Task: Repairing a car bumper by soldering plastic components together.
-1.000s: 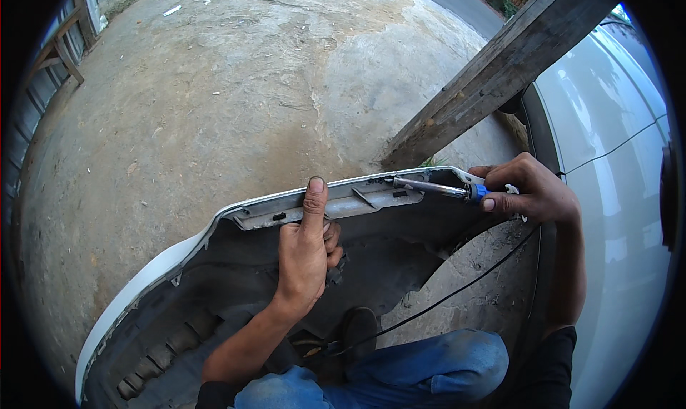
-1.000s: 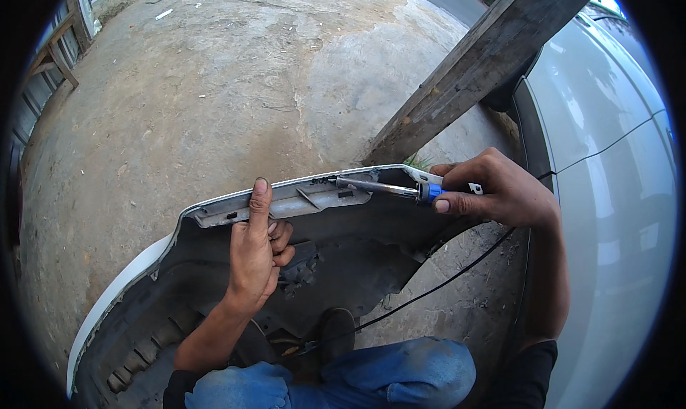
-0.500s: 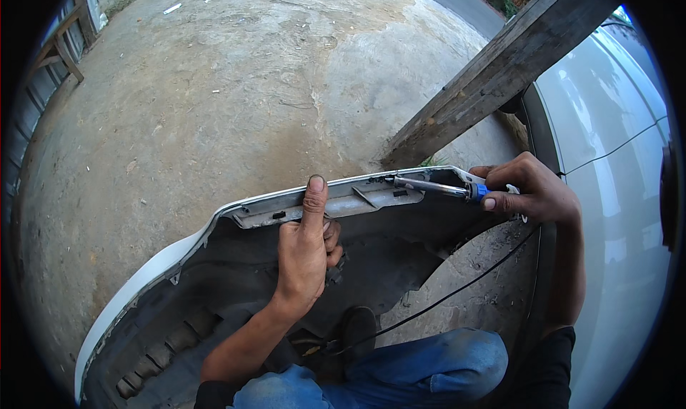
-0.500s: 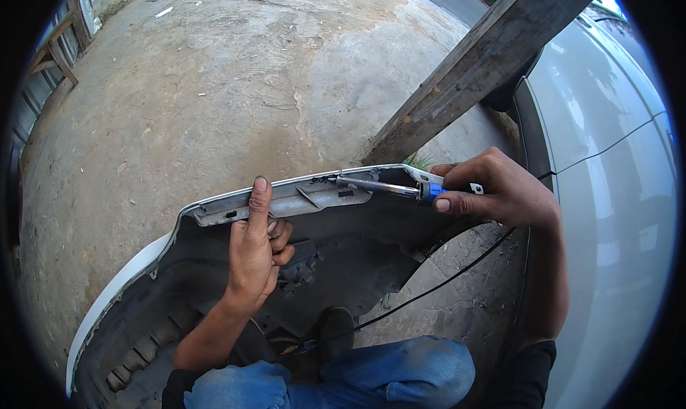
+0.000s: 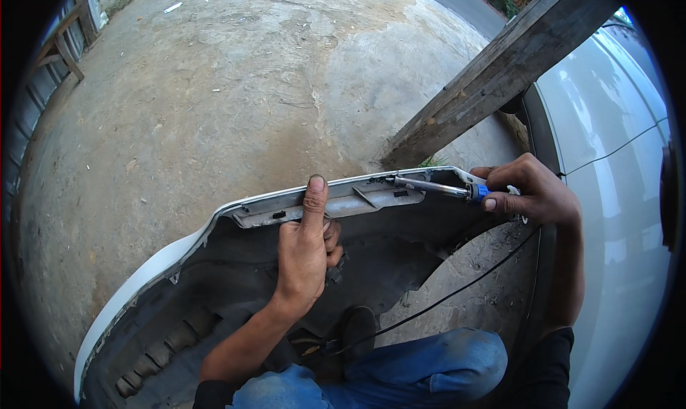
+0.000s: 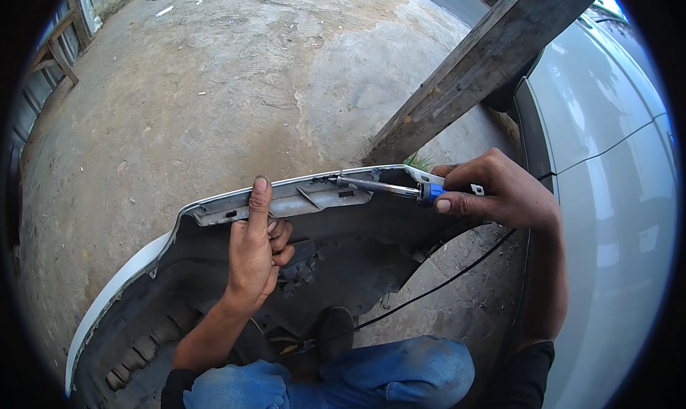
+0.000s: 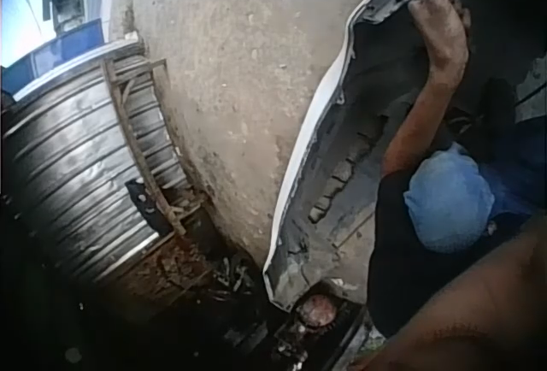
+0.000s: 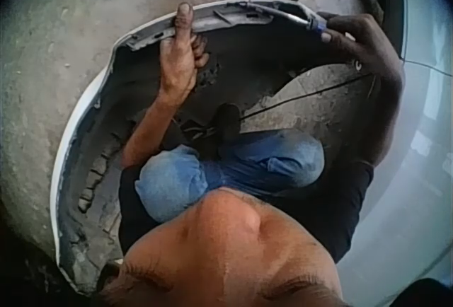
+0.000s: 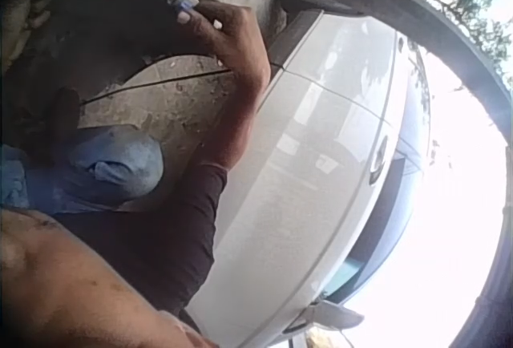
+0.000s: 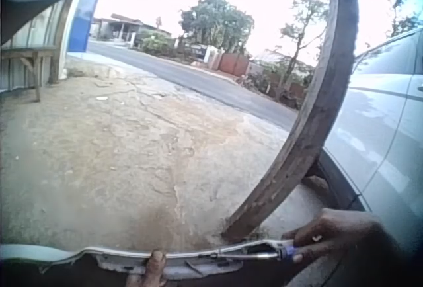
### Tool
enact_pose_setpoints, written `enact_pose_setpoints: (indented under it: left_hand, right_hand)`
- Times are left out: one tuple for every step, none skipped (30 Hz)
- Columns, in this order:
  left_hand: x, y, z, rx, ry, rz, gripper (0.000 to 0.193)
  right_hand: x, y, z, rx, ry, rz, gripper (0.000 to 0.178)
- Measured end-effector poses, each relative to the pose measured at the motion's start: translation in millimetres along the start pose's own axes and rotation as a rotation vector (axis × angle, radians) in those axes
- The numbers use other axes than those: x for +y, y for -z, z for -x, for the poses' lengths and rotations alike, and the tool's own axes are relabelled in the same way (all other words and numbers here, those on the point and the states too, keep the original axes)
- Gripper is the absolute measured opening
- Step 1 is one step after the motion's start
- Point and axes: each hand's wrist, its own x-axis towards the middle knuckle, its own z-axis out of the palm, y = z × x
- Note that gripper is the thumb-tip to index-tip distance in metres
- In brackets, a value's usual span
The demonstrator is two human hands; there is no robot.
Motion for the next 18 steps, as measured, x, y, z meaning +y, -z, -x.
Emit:
enact_pose_setpoints:
  left_hand:
    - [-0.1,0.3,0.0,-0.003,-0.001,0.001,0.050]
    - [-0.1,0.6,0.1,-0.005,-0.001,0.002,0.050]
    - [0.2,-0.2,0.3,-0.006,-0.001,0.003,0.050]
    - [0.6,-1.3,0.5,-0.002,0.000,0.004,0.050]
    - [0.8,-2.0,0.6,0.001,0.002,0.006,0.050]
    - [0.6,-1.9,0.5,0.002,0.002,0.005,0.050]
    - [0.2,-1.7,0.3,0.000,0.003,0.008,0.050]
    - [-0.1,-1.6,0.2,-0.002,0.004,0.011,0.049]
    - [0.4,-1.9,0.4,0.000,0.004,0.010,0.049]
    - [1.2,-2.7,0.8,0.002,0.000,0.012,0.049]
    - [1.7,-3.2,1.0,0.004,-0.003,0.015,0.049]
    - [1.8,-3.2,1.2,0.004,-0.003,0.015,0.049]
    - [1.8,-3.1,1.3,0.001,-0.006,0.010,0.049]
    - [1.9,-3.1,1.3,-0.001,-0.009,0.006,0.049]
    - [2.0,-3.0,1.5,0.000,-0.009,0.005,0.049]
    - [2.3,-3.0,1.6,0.002,-0.005,0.004,0.049]
    - [2.4,-2.8,1.7,0.005,-0.001,0.002,0.049]
    - [2.3,-2.8,1.7,0.004,-0.001,0.003,0.049]
  right_hand:
    - [0.0,0.4,-0.1,-0.005,-0.002,0.013,0.042]
    - [0.1,0.5,-0.2,-0.010,-0.003,0.025,0.041]
    - [-0.1,0.7,0.3,-0.010,-0.004,0.026,0.041]
    - [-0.1,0.8,0.8,-0.010,-0.008,0.020,0.041]
    - [-0.2,0.9,1.2,-0.011,-0.012,0.014,0.041]
    - [0.5,0.7,1.2,-0.011,-0.011,0.014,0.041]
    - [1.3,0.6,1.4,-0.007,-0.001,0.014,0.041]
    - [1.6,0.5,1.6,-0.003,0.008,0.014,0.041]
    - [1.4,0.4,1.3,-0.003,0.010,0.013,0.041]
    - [0.7,0.7,1.3,-0.006,0.004,0.020,0.041]
    - [0.3,0.8,1.2,-0.008,-0.003,0.027,0.041]
    - [0.1,1.0,1.1,-0.008,-0.003,0.028,0.041]
    - [-0.1,1.2,1.1,-0.012,-0.010,0.030,0.041]
    - [-0.3,1.4,1.1,-0.015,-0.017,0.033,0.041]
    - [0.0,1.1,0.8,-0.016,-0.016,0.033,0.041]
    - [0.5,0.6,0.5,-0.013,-0.011,0.027,0.041]
    - [0.7,0.2,0.1,-0.010,-0.007,0.020,0.041]
    - [-0.4,0.7,0.2,-0.010,-0.008,0.021,0.041]
